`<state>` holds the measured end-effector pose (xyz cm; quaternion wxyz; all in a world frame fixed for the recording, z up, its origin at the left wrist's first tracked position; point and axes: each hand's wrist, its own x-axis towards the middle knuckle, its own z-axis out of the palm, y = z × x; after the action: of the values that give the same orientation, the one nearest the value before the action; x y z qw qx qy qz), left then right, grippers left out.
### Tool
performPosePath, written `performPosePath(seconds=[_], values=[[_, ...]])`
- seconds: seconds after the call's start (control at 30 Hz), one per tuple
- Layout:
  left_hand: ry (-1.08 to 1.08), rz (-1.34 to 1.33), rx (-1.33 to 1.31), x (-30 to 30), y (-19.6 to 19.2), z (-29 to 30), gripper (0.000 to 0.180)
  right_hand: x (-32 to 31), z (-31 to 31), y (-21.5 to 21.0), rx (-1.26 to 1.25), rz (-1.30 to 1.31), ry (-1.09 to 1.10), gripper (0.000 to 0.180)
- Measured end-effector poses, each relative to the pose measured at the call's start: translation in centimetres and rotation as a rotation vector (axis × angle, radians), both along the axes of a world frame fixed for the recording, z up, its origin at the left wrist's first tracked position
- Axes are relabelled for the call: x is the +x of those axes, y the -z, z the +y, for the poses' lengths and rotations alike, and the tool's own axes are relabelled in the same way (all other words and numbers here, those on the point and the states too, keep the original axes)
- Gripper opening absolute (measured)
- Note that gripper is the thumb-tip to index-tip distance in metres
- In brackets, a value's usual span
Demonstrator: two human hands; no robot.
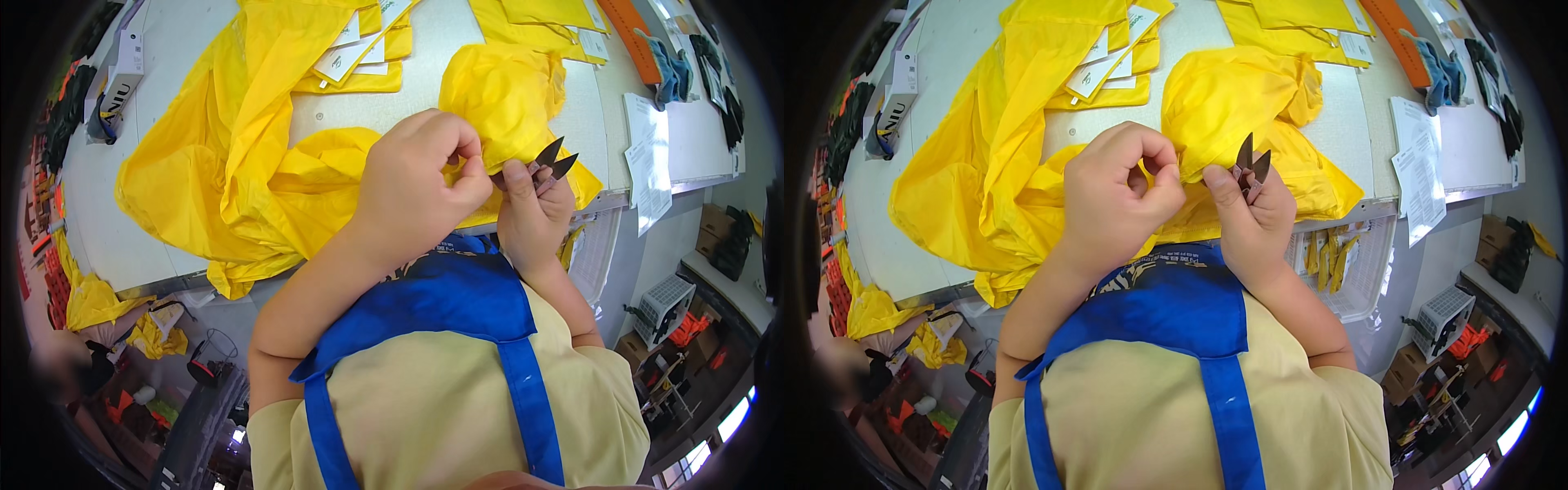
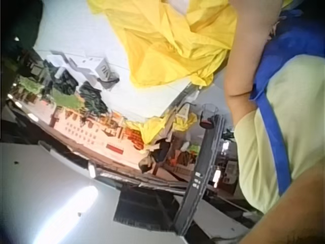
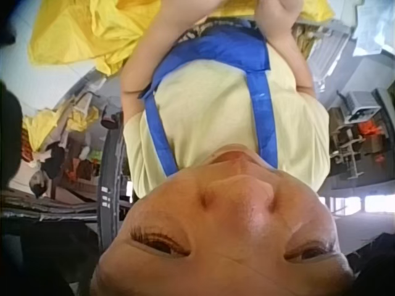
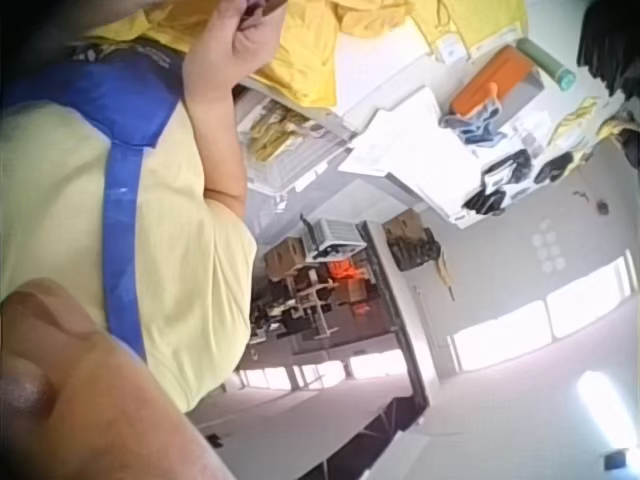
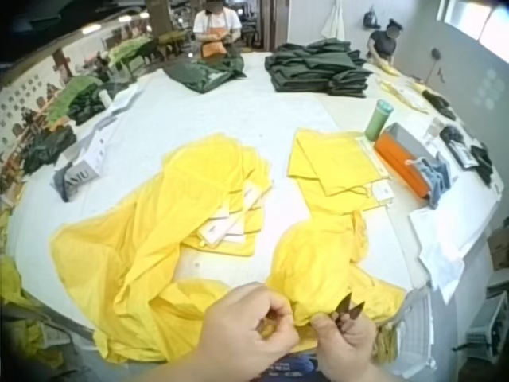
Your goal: The person folds a yellow raincoat on a table, smoothing and aligning the fabric, then places it into a clear plastic bag. The person uses shears to trim loose threads before folding.
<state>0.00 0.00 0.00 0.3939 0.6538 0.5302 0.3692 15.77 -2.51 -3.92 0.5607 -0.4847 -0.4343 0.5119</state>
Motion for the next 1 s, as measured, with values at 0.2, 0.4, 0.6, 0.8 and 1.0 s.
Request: performPosePath(seconds=[0.2, 0.4, 0.6, 0.8, 1.0], values=[[-0.046, -0.727, -0.377, -1.1, -0.1, 0.0, 0.006, -0.6, 0.4, -0.7, -0.093, 0.404, 0.019, 0.013], [-0.028, -0.139, 0.052, -0.6, -0.2, 0.2, 0.008, -0.8, 0.4, -0.7, -0.096, 0.470, 0.018, 0.020], [-0.018, 0.064, 0.140, -0.3, -0.4, -0.1, 0.007, 0.0, -0.4, 0.5, 0.079, 0.091, -0.014, 0.014], [0.006, 0.164, 0.408, -0.2, 0.3, 0.4, 0.007, -0.3, -0.2, 0.0, 0.058, 0.118, 0.003, 0.012], [0.025, -0.307, -0.339, -0.9, -0.6, -0.3, 0.003, -0.8, 0.2, -0.8, -0.071, 0.335, 0.021, 0.018]])
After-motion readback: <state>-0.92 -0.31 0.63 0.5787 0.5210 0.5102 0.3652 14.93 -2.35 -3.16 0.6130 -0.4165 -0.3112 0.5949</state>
